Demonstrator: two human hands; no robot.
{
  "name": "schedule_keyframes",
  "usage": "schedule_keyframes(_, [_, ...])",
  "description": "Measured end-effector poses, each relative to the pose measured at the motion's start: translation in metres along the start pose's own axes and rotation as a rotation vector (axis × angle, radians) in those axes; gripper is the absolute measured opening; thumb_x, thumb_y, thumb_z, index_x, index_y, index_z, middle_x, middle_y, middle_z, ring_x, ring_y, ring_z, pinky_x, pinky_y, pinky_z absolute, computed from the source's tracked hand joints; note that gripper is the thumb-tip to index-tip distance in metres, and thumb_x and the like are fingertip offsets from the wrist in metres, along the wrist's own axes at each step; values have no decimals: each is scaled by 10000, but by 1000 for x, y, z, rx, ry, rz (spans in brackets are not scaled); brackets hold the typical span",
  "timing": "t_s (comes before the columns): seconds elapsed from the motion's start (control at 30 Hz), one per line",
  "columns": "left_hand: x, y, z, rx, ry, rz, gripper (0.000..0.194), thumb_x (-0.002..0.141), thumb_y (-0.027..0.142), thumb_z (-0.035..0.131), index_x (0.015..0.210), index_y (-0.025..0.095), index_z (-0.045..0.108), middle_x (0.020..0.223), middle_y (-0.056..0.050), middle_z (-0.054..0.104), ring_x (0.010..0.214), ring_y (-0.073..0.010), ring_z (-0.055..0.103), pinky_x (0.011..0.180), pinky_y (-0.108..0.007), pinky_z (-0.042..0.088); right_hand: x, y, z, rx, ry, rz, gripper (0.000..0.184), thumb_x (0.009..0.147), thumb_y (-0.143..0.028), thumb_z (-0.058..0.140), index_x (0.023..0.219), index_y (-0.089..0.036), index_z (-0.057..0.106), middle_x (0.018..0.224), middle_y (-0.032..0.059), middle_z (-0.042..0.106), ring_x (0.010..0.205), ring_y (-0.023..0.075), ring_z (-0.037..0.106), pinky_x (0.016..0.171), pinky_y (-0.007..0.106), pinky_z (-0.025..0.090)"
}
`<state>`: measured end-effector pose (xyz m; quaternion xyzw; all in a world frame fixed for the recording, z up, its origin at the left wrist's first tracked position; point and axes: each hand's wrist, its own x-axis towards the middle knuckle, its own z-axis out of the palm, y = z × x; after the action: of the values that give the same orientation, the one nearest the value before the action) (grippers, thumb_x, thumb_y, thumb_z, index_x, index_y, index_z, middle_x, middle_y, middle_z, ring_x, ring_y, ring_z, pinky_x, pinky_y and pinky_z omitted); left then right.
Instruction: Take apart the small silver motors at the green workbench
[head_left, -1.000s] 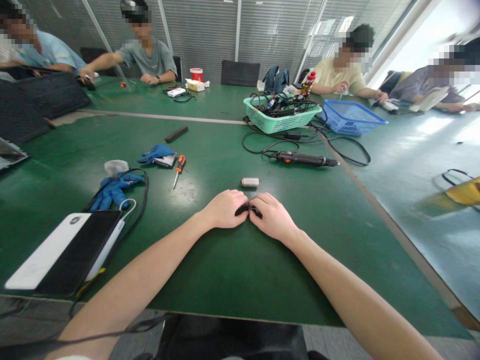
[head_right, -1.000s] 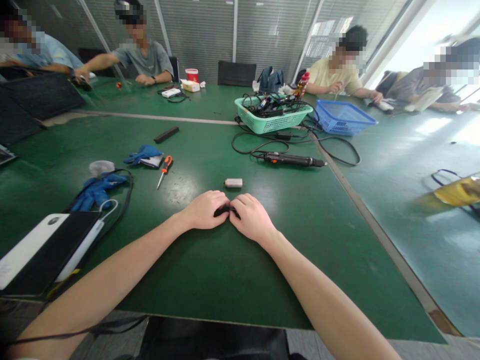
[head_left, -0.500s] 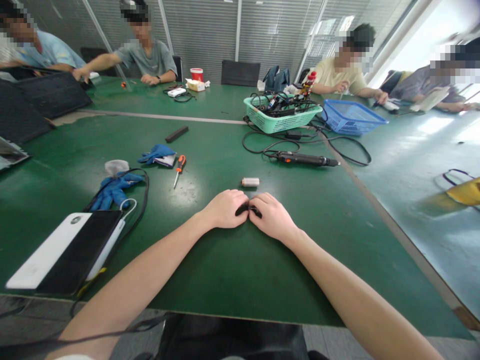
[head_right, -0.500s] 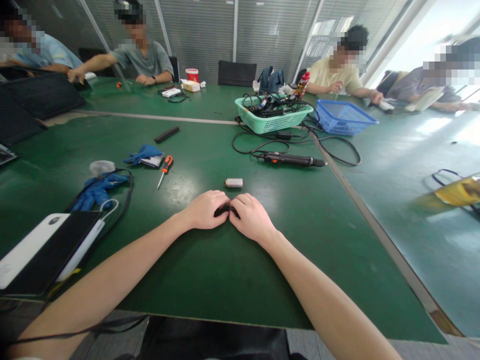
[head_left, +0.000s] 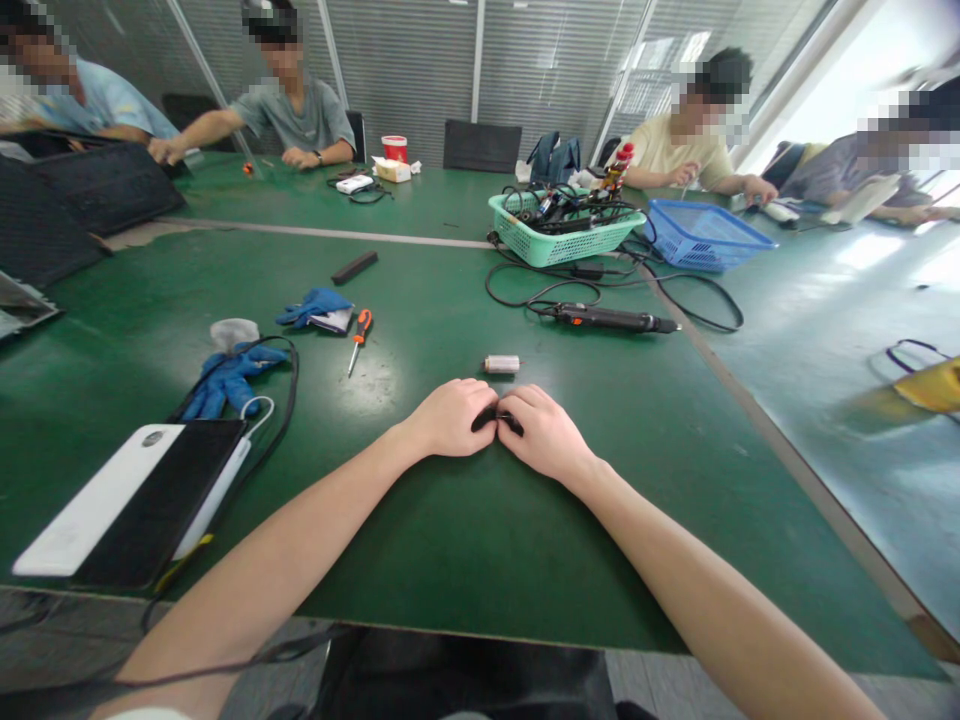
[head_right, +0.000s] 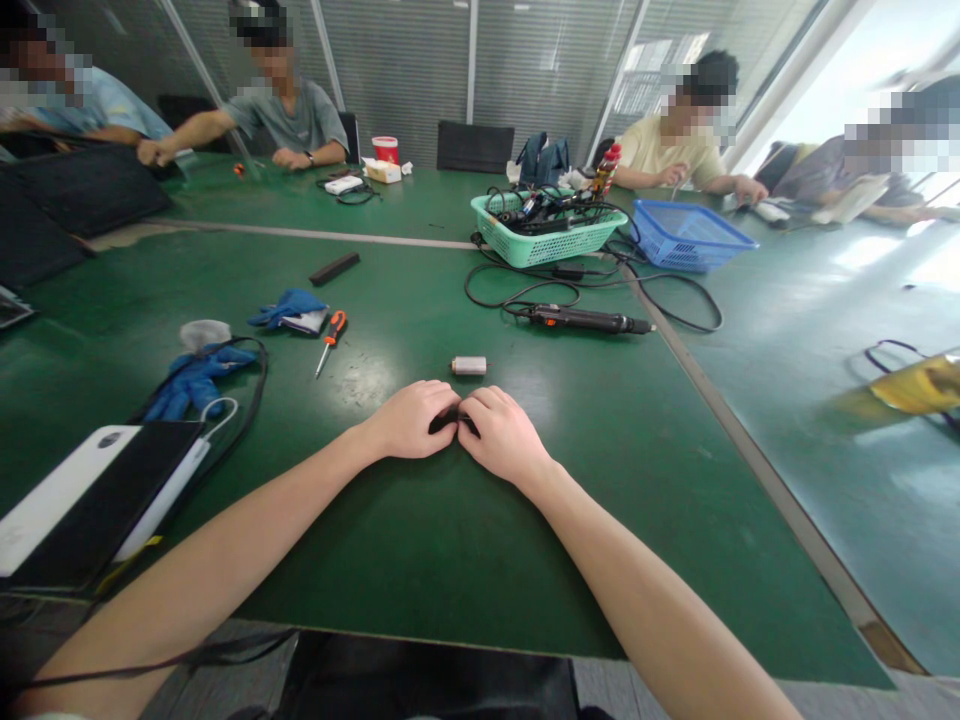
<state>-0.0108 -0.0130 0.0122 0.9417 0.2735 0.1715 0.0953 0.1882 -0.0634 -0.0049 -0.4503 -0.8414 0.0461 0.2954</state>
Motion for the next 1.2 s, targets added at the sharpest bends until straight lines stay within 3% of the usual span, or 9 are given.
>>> schedule_keyframes(1.2, [-1, -4, 6, 34, 35, -31, 18, 830, 204, 531, 843, 195, 539, 846, -49, 599, 816, -207, 569, 759, -347, 480, 3, -5, 1, 6, -5, -12, 88, 919, -142, 577, 905, -220, 615, 987, 73, 677, 949, 241, 599, 893, 408, 504])
